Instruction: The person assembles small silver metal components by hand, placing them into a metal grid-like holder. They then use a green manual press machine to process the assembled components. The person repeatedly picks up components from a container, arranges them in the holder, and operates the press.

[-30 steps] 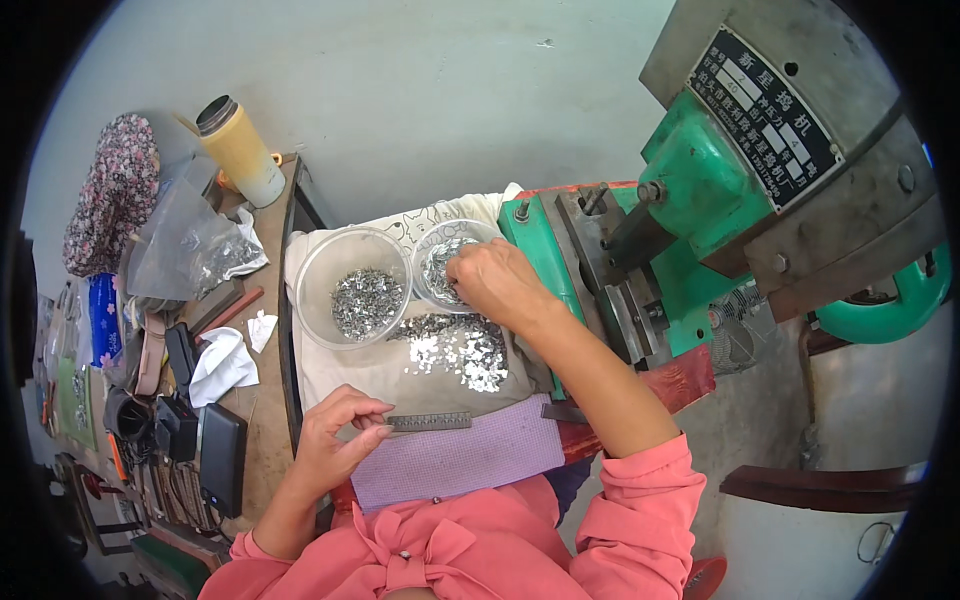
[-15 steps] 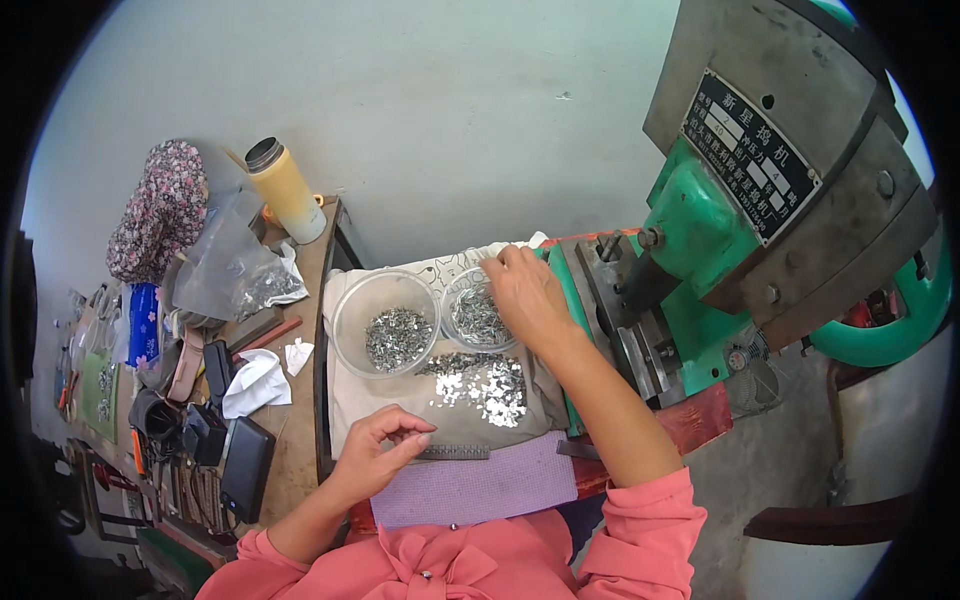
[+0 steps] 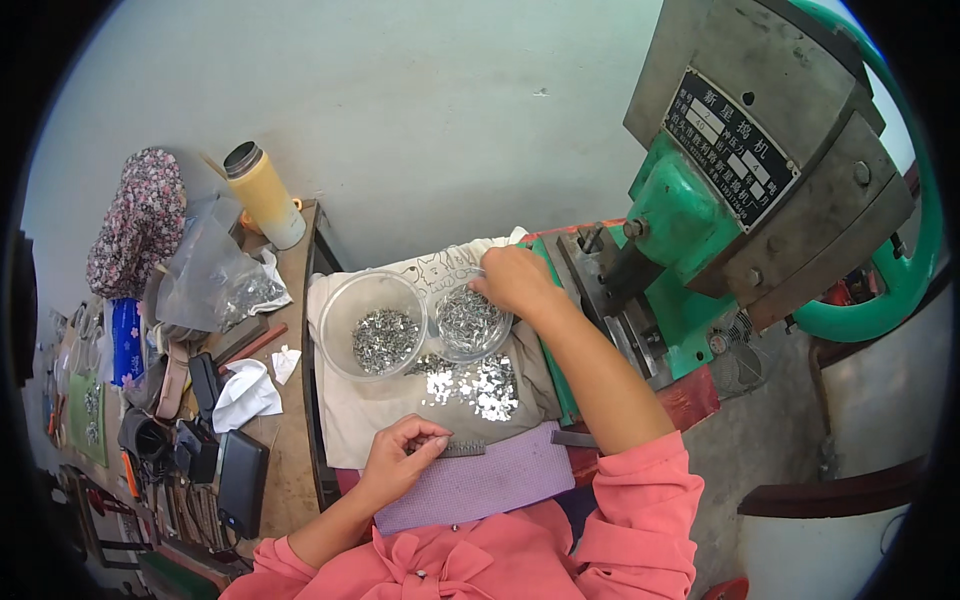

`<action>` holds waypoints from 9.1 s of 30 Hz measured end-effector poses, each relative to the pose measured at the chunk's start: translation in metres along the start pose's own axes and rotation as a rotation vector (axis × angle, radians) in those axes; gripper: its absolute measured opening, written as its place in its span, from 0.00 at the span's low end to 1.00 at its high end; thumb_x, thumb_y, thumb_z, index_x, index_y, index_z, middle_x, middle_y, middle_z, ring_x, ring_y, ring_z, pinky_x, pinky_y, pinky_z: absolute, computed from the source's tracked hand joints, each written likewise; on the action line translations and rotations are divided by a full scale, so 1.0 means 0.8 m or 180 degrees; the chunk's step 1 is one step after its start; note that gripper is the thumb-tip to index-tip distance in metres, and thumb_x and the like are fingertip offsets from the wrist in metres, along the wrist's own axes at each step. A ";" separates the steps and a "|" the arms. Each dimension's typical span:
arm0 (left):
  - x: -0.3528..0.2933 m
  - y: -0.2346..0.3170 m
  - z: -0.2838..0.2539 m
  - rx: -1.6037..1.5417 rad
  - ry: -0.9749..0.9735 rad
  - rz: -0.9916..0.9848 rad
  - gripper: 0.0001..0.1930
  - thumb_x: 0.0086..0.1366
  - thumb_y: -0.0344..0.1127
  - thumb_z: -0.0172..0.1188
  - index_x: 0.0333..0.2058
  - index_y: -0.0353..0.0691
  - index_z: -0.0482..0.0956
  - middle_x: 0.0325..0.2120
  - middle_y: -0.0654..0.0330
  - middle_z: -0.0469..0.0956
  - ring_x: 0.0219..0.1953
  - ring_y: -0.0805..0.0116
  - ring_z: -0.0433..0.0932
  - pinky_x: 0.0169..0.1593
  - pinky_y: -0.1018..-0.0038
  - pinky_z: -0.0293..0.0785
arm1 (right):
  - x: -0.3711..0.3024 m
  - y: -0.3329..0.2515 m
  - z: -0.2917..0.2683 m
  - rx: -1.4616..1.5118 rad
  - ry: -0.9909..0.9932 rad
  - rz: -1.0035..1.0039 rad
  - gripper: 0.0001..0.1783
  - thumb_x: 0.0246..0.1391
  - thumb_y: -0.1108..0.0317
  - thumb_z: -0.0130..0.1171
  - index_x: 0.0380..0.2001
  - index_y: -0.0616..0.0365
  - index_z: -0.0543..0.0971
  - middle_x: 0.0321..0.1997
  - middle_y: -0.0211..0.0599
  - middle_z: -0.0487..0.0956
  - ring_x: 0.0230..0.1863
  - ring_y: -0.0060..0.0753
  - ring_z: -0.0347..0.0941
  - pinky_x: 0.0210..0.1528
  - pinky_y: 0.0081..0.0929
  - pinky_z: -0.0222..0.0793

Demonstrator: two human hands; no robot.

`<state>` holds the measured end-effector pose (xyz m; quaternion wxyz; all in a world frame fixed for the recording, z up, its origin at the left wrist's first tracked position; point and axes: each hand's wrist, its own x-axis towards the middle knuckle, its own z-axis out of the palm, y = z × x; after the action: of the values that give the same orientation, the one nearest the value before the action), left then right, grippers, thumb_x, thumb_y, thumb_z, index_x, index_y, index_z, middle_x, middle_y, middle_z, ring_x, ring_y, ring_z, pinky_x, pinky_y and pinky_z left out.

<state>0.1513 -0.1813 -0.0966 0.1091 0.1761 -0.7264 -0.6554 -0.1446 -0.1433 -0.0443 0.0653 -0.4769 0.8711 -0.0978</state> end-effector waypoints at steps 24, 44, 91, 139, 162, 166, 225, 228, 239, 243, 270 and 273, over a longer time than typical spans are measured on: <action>-0.005 0.007 -0.010 -0.1372 -0.0292 0.0013 0.36 0.64 0.33 0.67 0.65 0.36 0.58 0.56 0.53 0.65 0.51 0.67 0.74 0.52 0.72 0.74 | -0.185 -0.027 -0.019 0.2607 0.0864 0.1335 0.15 0.65 0.62 0.54 0.37 0.64 0.82 0.17 0.38 0.76 0.16 0.30 0.74 0.22 0.29 0.66; -0.020 0.062 0.004 -0.1370 0.0077 -0.0009 0.31 0.63 0.28 0.40 0.65 0.24 0.54 0.62 0.47 0.62 0.66 0.61 0.60 0.70 0.68 0.50 | -0.260 -0.142 0.035 0.5631 0.0849 0.0404 0.48 0.68 0.37 0.39 0.71 0.70 0.49 0.73 0.48 0.56 0.74 0.39 0.52 0.74 0.36 0.45; -0.005 0.039 0.013 -0.3999 0.0404 -0.1371 0.36 0.76 0.60 0.34 0.60 0.30 0.68 0.60 0.47 0.72 0.63 0.58 0.69 0.68 0.61 0.62 | -0.276 -0.131 0.056 0.5925 0.0491 0.0974 0.34 0.73 0.51 0.32 0.66 0.71 0.61 0.68 0.49 0.65 0.70 0.39 0.60 0.73 0.36 0.50; -0.004 0.026 0.008 -0.4115 0.0424 -0.1545 0.37 0.73 0.64 0.37 0.63 0.36 0.66 0.58 0.51 0.74 0.58 0.56 0.74 0.64 0.57 0.69 | -0.252 -0.143 0.054 0.5700 0.0290 0.0935 0.39 0.72 0.44 0.33 0.67 0.70 0.60 0.70 0.49 0.63 0.71 0.42 0.57 0.74 0.39 0.47; -0.003 0.020 0.008 -0.4264 0.0444 -0.1635 0.36 0.74 0.63 0.37 0.63 0.36 0.66 0.58 0.52 0.73 0.59 0.56 0.73 0.64 0.57 0.68 | -0.250 -0.150 0.062 0.5986 0.0396 0.1178 0.38 0.71 0.44 0.33 0.67 0.69 0.59 0.70 0.49 0.62 0.72 0.42 0.56 0.74 0.39 0.46; 0.000 0.029 0.008 -0.4224 0.0505 -0.1651 0.37 0.73 0.63 0.36 0.63 0.35 0.66 0.58 0.51 0.73 0.59 0.56 0.74 0.64 0.57 0.68 | -0.258 -0.146 0.066 0.5288 0.0150 0.0806 0.39 0.71 0.43 0.34 0.68 0.68 0.59 0.70 0.48 0.63 0.71 0.41 0.58 0.73 0.39 0.50; -0.004 0.019 0.003 -0.4509 0.0458 -0.1429 0.36 0.75 0.62 0.34 0.62 0.33 0.66 0.58 0.51 0.73 0.60 0.56 0.73 0.65 0.58 0.68 | -0.249 -0.156 0.069 0.5780 0.0251 0.1142 0.39 0.71 0.42 0.35 0.69 0.67 0.58 0.71 0.47 0.61 0.71 0.41 0.58 0.73 0.40 0.51; -0.001 0.015 0.003 -0.4406 0.0343 -0.1295 0.36 0.75 0.61 0.34 0.64 0.33 0.64 0.60 0.49 0.71 0.60 0.57 0.72 0.65 0.58 0.68 | -0.244 -0.153 0.069 0.5657 0.0367 0.1083 0.40 0.71 0.42 0.35 0.69 0.67 0.58 0.71 0.47 0.62 0.71 0.42 0.57 0.73 0.39 0.51; -0.003 0.028 0.001 -0.4280 0.0526 -0.1427 0.35 0.75 0.60 0.34 0.64 0.33 0.64 0.60 0.50 0.71 0.61 0.56 0.72 0.66 0.57 0.67 | -0.253 -0.150 0.068 0.5478 0.0011 0.0941 0.38 0.71 0.44 0.35 0.68 0.66 0.59 0.70 0.46 0.62 0.71 0.41 0.58 0.73 0.39 0.51; -0.002 0.020 0.003 -0.4406 0.0368 -0.1271 0.35 0.76 0.59 0.34 0.64 0.33 0.64 0.60 0.50 0.72 0.61 0.57 0.72 0.65 0.57 0.68 | -0.242 -0.160 0.064 0.5810 0.0541 0.1214 0.38 0.71 0.44 0.34 0.68 0.67 0.59 0.70 0.47 0.62 0.71 0.41 0.58 0.73 0.39 0.49; -0.005 0.019 0.002 -0.4614 0.0431 -0.1300 0.34 0.75 0.59 0.34 0.64 0.35 0.65 0.59 0.52 0.72 0.60 0.56 0.72 0.66 0.57 0.67 | -0.248 -0.154 0.071 0.5509 0.0098 0.0889 0.38 0.71 0.44 0.35 0.68 0.67 0.59 0.70 0.46 0.62 0.72 0.41 0.56 0.74 0.40 0.47; -0.005 0.016 0.001 -0.4417 0.0401 -0.1246 0.34 0.75 0.59 0.34 0.64 0.35 0.65 0.59 0.52 0.72 0.60 0.56 0.72 0.66 0.57 0.66 | -0.242 -0.161 0.065 0.5724 0.0379 0.1091 0.38 0.71 0.44 0.34 0.68 0.69 0.59 0.71 0.47 0.62 0.72 0.42 0.56 0.74 0.40 0.47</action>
<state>0.1536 -0.1781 -0.0838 0.1181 0.2305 -0.0905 -0.9616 0.0757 -0.0533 -0.0611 0.3805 -0.1049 0.5276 -0.7522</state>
